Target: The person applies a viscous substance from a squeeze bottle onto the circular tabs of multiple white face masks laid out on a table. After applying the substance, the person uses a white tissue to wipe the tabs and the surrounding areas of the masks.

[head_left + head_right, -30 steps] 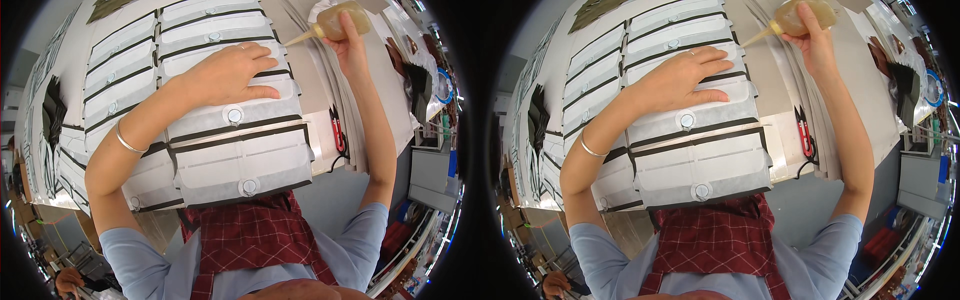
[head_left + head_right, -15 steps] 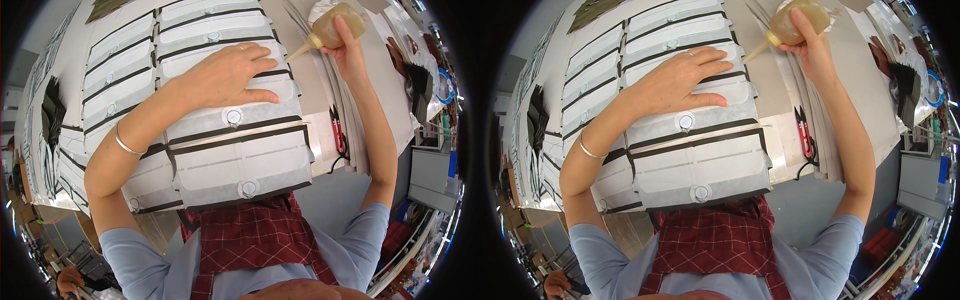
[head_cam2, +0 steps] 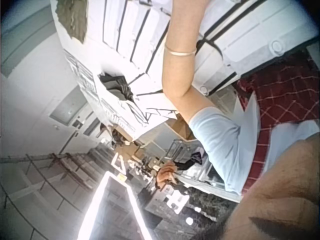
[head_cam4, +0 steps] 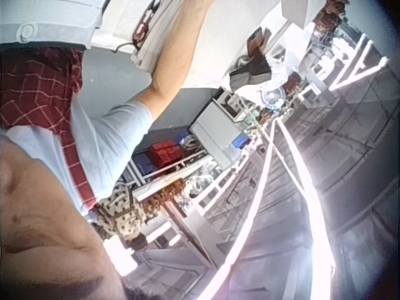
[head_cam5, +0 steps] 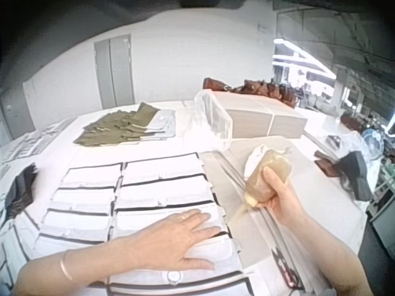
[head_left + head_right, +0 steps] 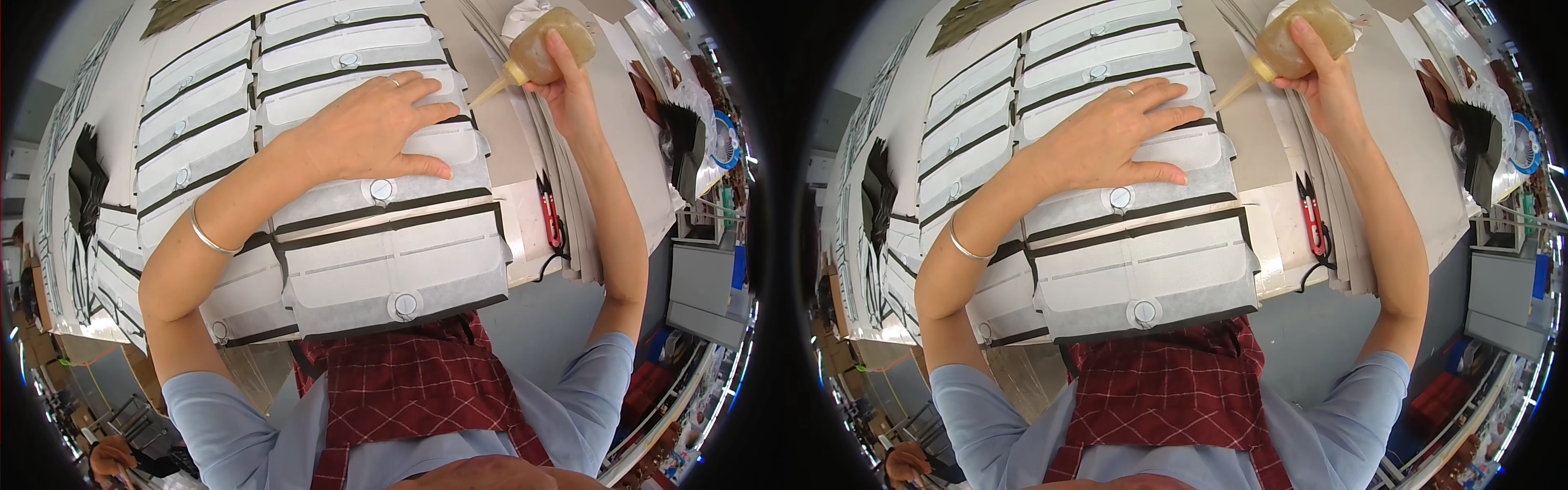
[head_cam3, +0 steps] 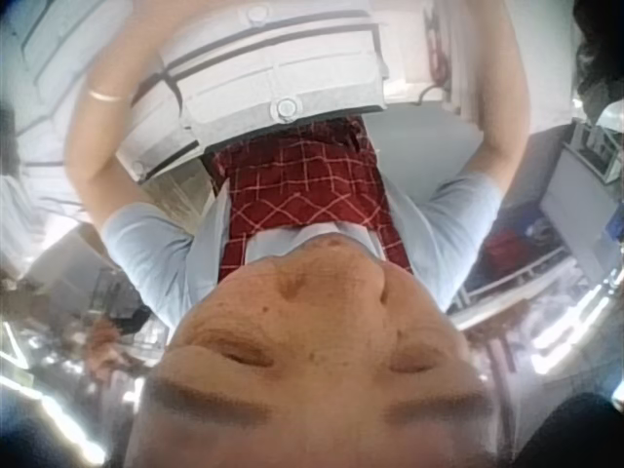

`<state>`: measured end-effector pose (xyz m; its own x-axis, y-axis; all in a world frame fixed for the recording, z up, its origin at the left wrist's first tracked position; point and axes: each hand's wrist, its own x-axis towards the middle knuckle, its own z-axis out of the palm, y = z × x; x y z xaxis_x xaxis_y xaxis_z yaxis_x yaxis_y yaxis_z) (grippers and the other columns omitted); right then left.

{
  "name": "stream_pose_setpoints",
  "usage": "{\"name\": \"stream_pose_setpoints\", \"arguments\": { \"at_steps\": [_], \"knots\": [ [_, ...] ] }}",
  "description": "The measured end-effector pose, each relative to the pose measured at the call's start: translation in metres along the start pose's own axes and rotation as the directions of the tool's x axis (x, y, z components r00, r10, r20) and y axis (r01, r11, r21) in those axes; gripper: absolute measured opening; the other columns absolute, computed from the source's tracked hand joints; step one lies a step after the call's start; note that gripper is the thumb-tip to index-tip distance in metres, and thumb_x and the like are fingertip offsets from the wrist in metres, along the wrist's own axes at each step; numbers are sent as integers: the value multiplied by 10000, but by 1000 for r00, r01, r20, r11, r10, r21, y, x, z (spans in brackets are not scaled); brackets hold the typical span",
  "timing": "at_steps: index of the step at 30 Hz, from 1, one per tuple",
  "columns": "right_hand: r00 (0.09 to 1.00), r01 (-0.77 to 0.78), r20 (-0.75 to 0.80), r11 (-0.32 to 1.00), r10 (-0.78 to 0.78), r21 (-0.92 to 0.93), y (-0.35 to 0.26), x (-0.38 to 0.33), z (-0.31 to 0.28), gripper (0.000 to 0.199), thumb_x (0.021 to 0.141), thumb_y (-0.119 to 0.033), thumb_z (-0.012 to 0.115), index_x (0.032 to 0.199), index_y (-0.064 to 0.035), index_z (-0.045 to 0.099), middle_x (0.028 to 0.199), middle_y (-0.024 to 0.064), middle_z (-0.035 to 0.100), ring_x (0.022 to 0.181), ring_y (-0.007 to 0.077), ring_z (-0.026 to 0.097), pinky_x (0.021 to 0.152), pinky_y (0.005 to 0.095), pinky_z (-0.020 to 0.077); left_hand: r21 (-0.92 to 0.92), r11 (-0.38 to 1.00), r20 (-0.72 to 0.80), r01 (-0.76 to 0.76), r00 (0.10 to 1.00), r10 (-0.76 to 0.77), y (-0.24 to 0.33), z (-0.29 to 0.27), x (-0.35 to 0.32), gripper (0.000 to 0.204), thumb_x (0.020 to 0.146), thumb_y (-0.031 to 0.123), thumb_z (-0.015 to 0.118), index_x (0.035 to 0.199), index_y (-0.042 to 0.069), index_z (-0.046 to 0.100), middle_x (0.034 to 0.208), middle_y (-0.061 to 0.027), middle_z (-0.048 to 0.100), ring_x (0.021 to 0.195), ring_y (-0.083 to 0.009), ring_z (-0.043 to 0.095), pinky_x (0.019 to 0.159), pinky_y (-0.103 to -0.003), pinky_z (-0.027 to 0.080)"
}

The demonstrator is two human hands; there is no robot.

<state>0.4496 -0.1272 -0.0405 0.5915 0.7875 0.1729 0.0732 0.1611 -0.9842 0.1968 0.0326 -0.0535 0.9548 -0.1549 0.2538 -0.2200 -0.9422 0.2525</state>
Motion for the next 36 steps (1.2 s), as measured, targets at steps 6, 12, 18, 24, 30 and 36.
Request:
{"name": "stream_pose_setpoints", "arguments": {
  "at_steps": [6, 12, 18, 24, 30, 36],
  "knots": [
    [996, -90, 6, 946, 92, 312, -7, 5, -11, 517, 972, -419, 634, 1273, -8, 544, 1144, 129, 656, 939, 179, 702, 619, 249, 621, -19, 1000, -2, 1, 1000, -1, -1, -1, 0, 722, 879, 594, 652, 1359, 59, 580, 1405, -256, 515, 1315, -427, 480, 1070, -469, 434],
    [985, 94, 40, 717, -168, 690, -56, 36, -24, 451, 958, -455, 655, 1154, -50, 622, 1057, 102, 688, 863, 233, 721, 595, 245, 632, -57, 998, -53, 12, 998, -15, -9, 1, -3, 645, 934, 529, 615, 1322, 14, 585, 1397, -224, 532, 1303, -395, 494, 1073, -453, 435],
    [972, 200, -188, 907, -138, 370, -23, 66, -10, 465, 959, -447, 658, 1224, -73, 583, 1108, 111, 684, 884, 218, 713, 643, 288, 629, -91, 993, -79, 77, 993, -84, -30, -15, 13, 544, 993, 438, 560, 1290, -16, 587, 1344, -188, 570, 1259, -361, 521, 1070, -425, 432],
    [987, 118, -128, 981, -98, 157, 14, 77, 22, 460, 965, -392, 671, 1269, -76, 535, 1110, 99, 675, 907, 208, 710, 677, 337, 622, -83, 983, 13, 163, 987, -162, -58, -18, 26, 593, 1003, 476, 534, 1294, -39, 581, 1362, -185, 563, 1293, -352, 506, 1090, -418, 424],
    [988, 91, -135, 991, -77, 96, 27, 85, 27, 447, 961, -364, 685, 1267, -73, 539, 1093, 94, 674, 891, 205, 711, 639, 323, 618, -71, 988, 15, 136, 991, -135, -60, -14, 21, 645, 979, 520, 556, 1326, -23, 574, 1414, -210, 530, 1342, -358, 473, 1121, -422, 405],
    [986, 75, -154, 994, -63, 78, 21, 76, 30, 453, 953, -379, 692, 1248, -66, 550, 1064, 94, 679, 870, 210, 715, 596, 306, 614, -86, 986, 11, 142, 990, -142, -61, -14, 17, 662, 970, 538, 562, 1340, -11, 569, 1438, -212, 510, 1353, -362, 463, 1129, -426, 398]
  ]
}}
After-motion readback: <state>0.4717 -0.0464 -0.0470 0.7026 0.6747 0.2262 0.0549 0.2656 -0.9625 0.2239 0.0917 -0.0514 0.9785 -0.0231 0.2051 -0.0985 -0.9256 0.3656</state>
